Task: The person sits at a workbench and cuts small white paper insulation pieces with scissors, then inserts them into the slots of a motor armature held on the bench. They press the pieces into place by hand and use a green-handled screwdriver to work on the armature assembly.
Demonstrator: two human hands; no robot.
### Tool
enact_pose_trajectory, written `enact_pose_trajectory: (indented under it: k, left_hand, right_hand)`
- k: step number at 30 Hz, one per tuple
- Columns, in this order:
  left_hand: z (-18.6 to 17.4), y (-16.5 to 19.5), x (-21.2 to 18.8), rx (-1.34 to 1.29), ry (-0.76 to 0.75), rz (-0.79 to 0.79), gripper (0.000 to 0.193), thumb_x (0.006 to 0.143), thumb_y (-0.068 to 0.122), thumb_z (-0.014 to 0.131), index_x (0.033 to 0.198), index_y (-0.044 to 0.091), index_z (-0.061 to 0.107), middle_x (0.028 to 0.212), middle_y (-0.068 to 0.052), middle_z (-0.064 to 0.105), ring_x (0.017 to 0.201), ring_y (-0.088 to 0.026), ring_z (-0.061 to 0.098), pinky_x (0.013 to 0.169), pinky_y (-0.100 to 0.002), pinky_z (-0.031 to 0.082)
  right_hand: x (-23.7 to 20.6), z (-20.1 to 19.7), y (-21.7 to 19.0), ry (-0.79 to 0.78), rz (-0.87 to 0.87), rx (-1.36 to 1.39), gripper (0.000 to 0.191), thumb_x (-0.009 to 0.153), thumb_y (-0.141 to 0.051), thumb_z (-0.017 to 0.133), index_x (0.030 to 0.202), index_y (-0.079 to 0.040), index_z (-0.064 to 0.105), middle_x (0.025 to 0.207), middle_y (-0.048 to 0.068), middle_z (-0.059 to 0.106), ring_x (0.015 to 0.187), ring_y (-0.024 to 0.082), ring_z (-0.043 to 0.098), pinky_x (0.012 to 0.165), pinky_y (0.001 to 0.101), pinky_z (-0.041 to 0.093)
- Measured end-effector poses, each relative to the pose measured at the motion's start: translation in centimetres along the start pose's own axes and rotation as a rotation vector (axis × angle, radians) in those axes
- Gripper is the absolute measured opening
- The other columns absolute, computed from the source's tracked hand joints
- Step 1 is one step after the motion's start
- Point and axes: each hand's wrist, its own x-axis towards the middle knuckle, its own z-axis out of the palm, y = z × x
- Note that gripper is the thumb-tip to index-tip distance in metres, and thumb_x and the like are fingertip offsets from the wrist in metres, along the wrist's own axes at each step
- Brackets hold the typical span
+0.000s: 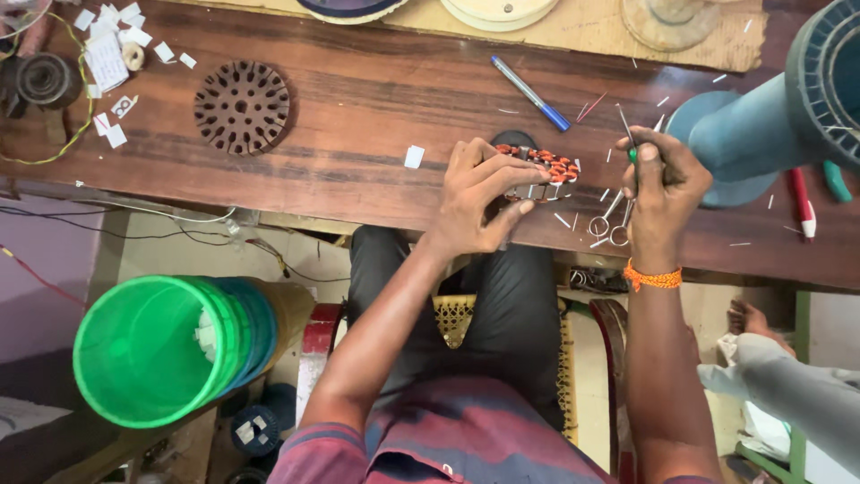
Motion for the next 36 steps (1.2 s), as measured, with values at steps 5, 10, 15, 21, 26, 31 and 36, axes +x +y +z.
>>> enact_pose_trajectory:
  k: [5, 10, 15, 21, 26, 31, 36]
  left_hand:
    - [0.5, 0.4, -0.2, 0.053, -0.022, -0.019, 0.036, 0.085, 0.021, 0.079, 0.121, 0.017, 0.072, 0.117, 0.002, 0.073, 0.100, -0.024, 0.056, 0.094, -0.041, 0.040]
    - [-1.2, 1.1, -0.4, 0.016, -0.121, 0.000, 0.049, 0.086, 0.028, 0.081, 0.131, 0.017, 0.066, 0.128, -0.002, 0.067, 0.110, -0.026, 0.057, 0.100, -0.040, 0.042]
    - [-0.9, 2.0, -1.0, 0.138, -0.061, -0.042, 0.056, 0.085, 0.028, 0.081, 0.136, 0.018, 0.062, 0.136, -0.002, 0.063, 0.120, -0.030, 0.055, 0.109, -0.042, 0.041]
    - [0.7, 2.2, -1.9, 0.216, 0.036, -0.044, 0.053, 0.088, 0.028, 0.084, 0.136, 0.018, 0.063, 0.132, 0.000, 0.062, 0.119, -0.027, 0.056, 0.107, -0.043, 0.041]
    - [0.6, 1.9, -2.2, 0.186, 0.059, -0.069, 0.048, 0.086, 0.028, 0.085, 0.129, 0.019, 0.066, 0.125, 0.001, 0.064, 0.113, -0.024, 0.057, 0.103, -0.042, 0.041]
    - [0.2, 1.6, -2.1, 0.167, 0.086, -0.041, 0.048, 0.086, 0.028, 0.085, 0.129, 0.019, 0.067, 0.124, 0.001, 0.065, 0.113, -0.024, 0.057, 0.101, -0.042, 0.041]
    - [-0.8, 1.4, -2.1, 0.124, 0.032, -0.052, 0.048, 0.085, 0.028, 0.085, 0.128, 0.019, 0.067, 0.125, 0.002, 0.065, 0.111, -0.024, 0.057, 0.099, -0.041, 0.041]
  right_hand:
    - [0.9, 0.5, -1.4, 0.070, 0.148, -0.019, 0.018, 0.111, -0.010, 0.059, 0.117, 0.003, 0.071, 0.098, 0.009, 0.073, 0.058, 0.005, 0.050, 0.050, 0.0206, 0.037]
    - [-1.1, 0.4, -5.5, 0.033, 0.309, -0.068, 0.016, 0.110, -0.010, 0.063, 0.117, 0.000, 0.074, 0.091, 0.003, 0.066, 0.063, 0.003, 0.050, 0.050, 0.0198, 0.035]
    - [-4.5, -0.5, -11.5, -0.144, 0.309, -0.480, 0.028, 0.094, -0.004, 0.074, 0.121, -0.005, 0.075, 0.094, 0.005, 0.072, 0.075, 0.007, 0.058, 0.064, 0.0234, 0.044]
    - [-5.7, 1.9, -16.2, -0.332, 0.077, -0.753, 0.029, 0.084, -0.004, 0.079, 0.113, -0.004, 0.074, 0.102, 0.009, 0.075, 0.090, 0.017, 0.072, 0.079, 0.0307, 0.056]
    - [-5.5, 4.4, -17.0, -0.388, -0.098, -0.862, 0.028, 0.087, -0.007, 0.079, 0.114, -0.005, 0.074, 0.104, 0.013, 0.074, 0.092, 0.025, 0.072, 0.079, 0.0357, 0.055]
    - [-5.3, 5.2, -17.0, -0.410, -0.125, -0.913, 0.024, 0.091, -0.012, 0.078, 0.113, -0.004, 0.074, 0.101, 0.012, 0.073, 0.089, 0.027, 0.071, 0.078, 0.0374, 0.055]
    - [-3.2, 5.1, -16.9, -0.533, -0.060, -0.960, 0.022, 0.089, -0.017, 0.080, 0.106, -0.004, 0.076, 0.096, 0.012, 0.074, 0.078, 0.024, 0.071, 0.070, 0.0356, 0.054]
